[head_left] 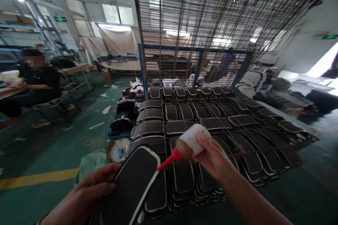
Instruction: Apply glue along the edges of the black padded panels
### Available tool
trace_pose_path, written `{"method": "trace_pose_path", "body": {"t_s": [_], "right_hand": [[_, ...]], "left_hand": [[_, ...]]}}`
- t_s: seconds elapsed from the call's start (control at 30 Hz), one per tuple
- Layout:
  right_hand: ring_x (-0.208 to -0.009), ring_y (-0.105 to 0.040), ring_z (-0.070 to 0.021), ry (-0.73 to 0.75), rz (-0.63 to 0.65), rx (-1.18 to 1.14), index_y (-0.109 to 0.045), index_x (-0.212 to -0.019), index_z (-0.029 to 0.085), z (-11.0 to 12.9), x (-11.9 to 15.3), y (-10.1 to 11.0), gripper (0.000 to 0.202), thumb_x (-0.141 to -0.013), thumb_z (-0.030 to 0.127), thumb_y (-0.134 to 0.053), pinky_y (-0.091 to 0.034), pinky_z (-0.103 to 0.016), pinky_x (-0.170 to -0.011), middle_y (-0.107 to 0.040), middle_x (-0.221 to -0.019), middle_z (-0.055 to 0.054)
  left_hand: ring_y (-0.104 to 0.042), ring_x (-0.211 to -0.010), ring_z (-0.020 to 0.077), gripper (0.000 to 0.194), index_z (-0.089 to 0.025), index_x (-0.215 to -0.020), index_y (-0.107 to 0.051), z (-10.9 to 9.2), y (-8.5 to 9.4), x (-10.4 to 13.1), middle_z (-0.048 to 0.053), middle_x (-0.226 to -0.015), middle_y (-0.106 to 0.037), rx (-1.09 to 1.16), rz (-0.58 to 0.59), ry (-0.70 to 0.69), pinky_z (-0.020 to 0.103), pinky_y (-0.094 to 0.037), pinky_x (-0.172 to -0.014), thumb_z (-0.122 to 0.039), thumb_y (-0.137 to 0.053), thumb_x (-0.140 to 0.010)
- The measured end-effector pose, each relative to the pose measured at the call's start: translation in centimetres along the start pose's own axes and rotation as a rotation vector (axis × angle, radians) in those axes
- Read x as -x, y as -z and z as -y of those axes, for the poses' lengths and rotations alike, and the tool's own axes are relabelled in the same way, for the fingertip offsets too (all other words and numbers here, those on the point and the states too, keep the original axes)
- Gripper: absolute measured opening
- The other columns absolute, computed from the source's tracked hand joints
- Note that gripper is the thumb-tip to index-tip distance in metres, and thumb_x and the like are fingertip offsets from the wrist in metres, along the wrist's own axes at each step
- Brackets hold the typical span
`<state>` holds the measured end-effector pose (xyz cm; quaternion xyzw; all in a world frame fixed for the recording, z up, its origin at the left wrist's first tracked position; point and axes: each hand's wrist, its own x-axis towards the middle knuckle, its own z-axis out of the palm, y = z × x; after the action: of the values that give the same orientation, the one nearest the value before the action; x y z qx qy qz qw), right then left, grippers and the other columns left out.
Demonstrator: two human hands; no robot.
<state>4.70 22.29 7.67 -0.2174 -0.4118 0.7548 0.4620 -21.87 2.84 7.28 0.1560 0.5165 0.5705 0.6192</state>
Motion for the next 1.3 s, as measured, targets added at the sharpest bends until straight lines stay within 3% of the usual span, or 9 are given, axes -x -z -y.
{"method": "trace_pose_path", "body": {"t_s": [0.17, 0.47, 0.63, 0.77, 1.3], "right_hand": [[-0.061, -0.059, -0.018, 0.059, -0.086, -0.01, -0.07, -0.082, 0.013, -0.5, -0.8, 0.0, 0.042, -0.067, 0.044, -0.095, -0.052, -0.021, -0.042, -0.065, -0.075, -0.007], [-0.06, -0.058, -0.0188, 0.086, -0.12, 0.021, -0.068, -0.085, 0.012, -1.3, -0.6, -0.5, 0.047, -0.067, 0.046, -0.095, -0.05, -0.022, -0.04, -0.064, -0.076, -0.008], [-0.062, -0.059, -0.0195, 0.104, -0.064, 0.038, -0.066, -0.088, 0.013, -1.7, -0.1, -0.9, 0.043, -0.072, 0.044, -0.092, -0.051, -0.022, -0.041, -0.064, -0.077, -0.007], [-0.063, -0.06, -0.0198, 0.107, -0.006, 0.06, -0.065, -0.094, 0.014, -2.0, 0.4, -1.2, 0.04, -0.078, 0.042, -0.088, -0.05, -0.021, -0.042, -0.064, -0.079, -0.007], [-0.065, -0.059, -0.0204, 0.104, 0.186, 0.114, -0.06, -0.115, 0.02, -2.8, 2.7, -2.0, 0.044, -0.082, 0.037, -0.084, -0.052, -0.024, -0.045, -0.062, -0.084, -0.006]], "left_hand": [[-0.075, -0.084, 0.0233, 0.03, -0.029, -0.097, -0.075, 0.0, -0.7, 0.1, 0.001, -0.094, -0.08, 0.034, -0.006, -0.005, 0.033, -0.06, -0.074, -0.009, -0.074, -0.074], [-0.076, -0.082, 0.0252, 0.035, -0.025, -0.106, -0.069, 0.3, -0.5, -0.4, 0.004, -0.094, -0.08, 0.029, -0.014, -0.021, 0.035, -0.06, -0.073, -0.01, -0.075, -0.075], [-0.076, -0.085, 0.0284, 0.056, -0.023, -0.123, -0.056, -0.1, -0.9, -0.4, 0.005, -0.098, -0.079, -0.001, -0.052, -0.025, 0.038, -0.061, -0.072, -0.012, -0.077, -0.073], [-0.076, -0.087, 0.0295, 0.06, -0.022, -0.127, -0.05, -0.5, -1.2, -0.4, 0.005, -0.097, -0.079, -0.002, -0.082, -0.025, 0.04, -0.062, -0.072, -0.014, -0.077, -0.074], [-0.076, -0.072, 0.0244, 0.037, -0.015, -0.106, -0.061, -1.9, -1.8, -0.9, 0.006, -0.083, -0.078, -0.014, -0.197, -0.066, 0.032, -0.062, -0.061, -0.005, -0.072, -0.073]]}}
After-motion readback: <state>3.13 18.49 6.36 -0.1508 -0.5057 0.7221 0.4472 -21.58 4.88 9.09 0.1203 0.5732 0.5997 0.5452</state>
